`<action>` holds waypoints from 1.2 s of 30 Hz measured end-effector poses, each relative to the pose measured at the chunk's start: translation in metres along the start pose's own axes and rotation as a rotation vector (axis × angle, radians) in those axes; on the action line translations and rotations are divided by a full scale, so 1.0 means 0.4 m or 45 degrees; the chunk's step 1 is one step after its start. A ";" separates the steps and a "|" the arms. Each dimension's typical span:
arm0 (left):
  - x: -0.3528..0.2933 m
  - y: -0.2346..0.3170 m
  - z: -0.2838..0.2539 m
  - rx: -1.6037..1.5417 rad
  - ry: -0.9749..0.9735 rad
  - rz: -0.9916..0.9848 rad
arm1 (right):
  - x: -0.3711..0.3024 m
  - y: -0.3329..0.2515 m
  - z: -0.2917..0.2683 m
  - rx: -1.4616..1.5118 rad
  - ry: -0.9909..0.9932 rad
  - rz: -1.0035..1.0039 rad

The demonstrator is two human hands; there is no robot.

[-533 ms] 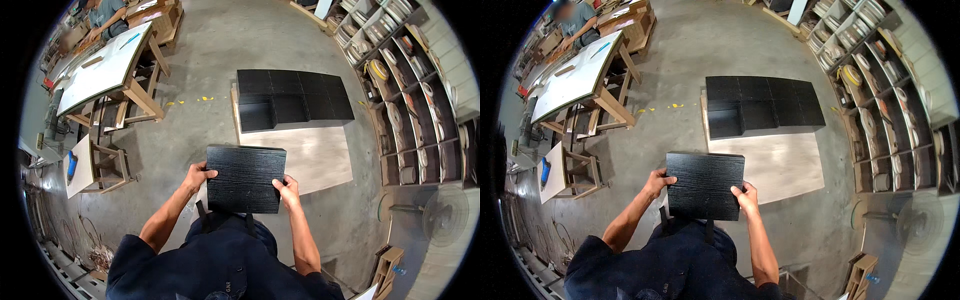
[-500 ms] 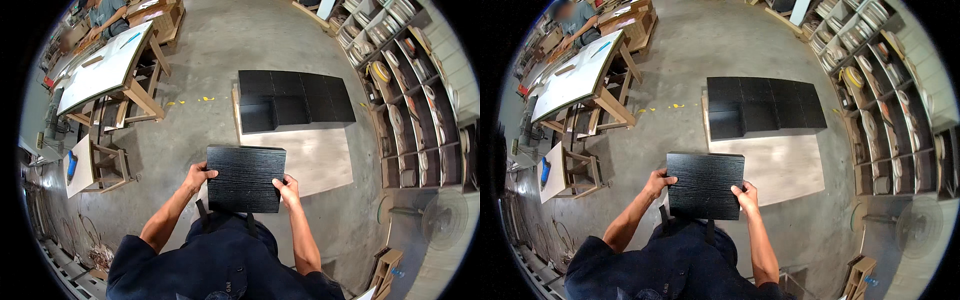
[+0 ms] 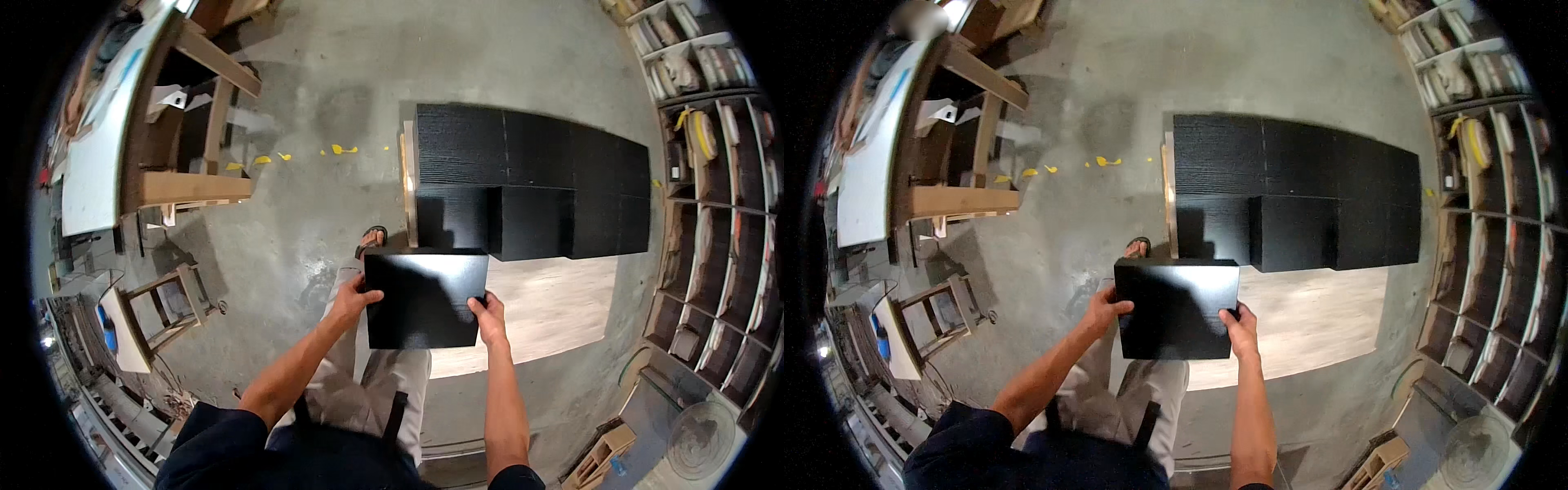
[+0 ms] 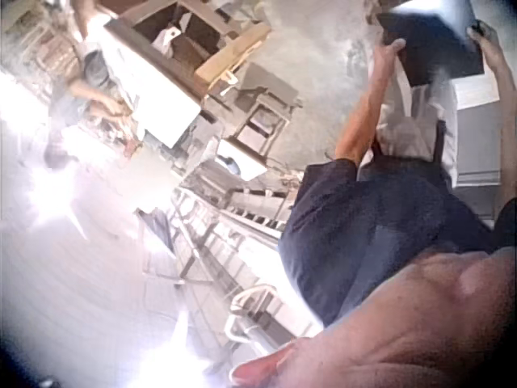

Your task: The person organizes and stacks black boards on a white table, then carries a stack of the boards over to a larger wooden structure and places them onto it.

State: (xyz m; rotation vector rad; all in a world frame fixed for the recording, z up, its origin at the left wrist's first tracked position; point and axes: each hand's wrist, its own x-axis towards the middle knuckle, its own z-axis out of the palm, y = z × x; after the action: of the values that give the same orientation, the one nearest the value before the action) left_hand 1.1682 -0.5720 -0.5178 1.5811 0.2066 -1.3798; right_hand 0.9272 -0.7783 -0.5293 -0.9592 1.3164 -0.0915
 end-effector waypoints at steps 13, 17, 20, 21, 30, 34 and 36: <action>0.785 -0.057 -0.020 -0.085 0.139 -0.203 | 0.741 0.085 0.097 -0.389 0.245 0.005; 0.804 -0.066 0.023 -0.220 0.056 -0.238 | 0.750 0.106 0.046 -0.333 0.181 0.069; 0.806 -0.079 -0.017 -0.185 0.099 -0.225 | 0.671 0.100 0.118 -0.360 0.400 -0.290; 0.807 -0.075 0.003 -0.147 0.122 -0.226 | 0.642 0.141 0.111 -0.508 0.576 -0.448; 0.849 -0.082 0.088 -0.102 0.035 -0.245 | 0.632 0.318 0.095 1.152 0.703 0.312; 0.823 -0.048 0.162 -0.170 0.035 -0.194 | 0.653 0.266 0.095 1.180 0.936 0.365; 0.819 -0.034 0.183 -0.071 0.048 -0.215 | 0.655 0.249 0.081 1.192 0.934 0.376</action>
State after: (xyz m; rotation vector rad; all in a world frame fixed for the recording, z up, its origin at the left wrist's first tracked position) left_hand 1.2217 -0.7674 -0.7859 1.5727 0.4059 -1.4612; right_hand 0.9903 -0.8447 -0.7962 0.1098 1.7927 -0.8138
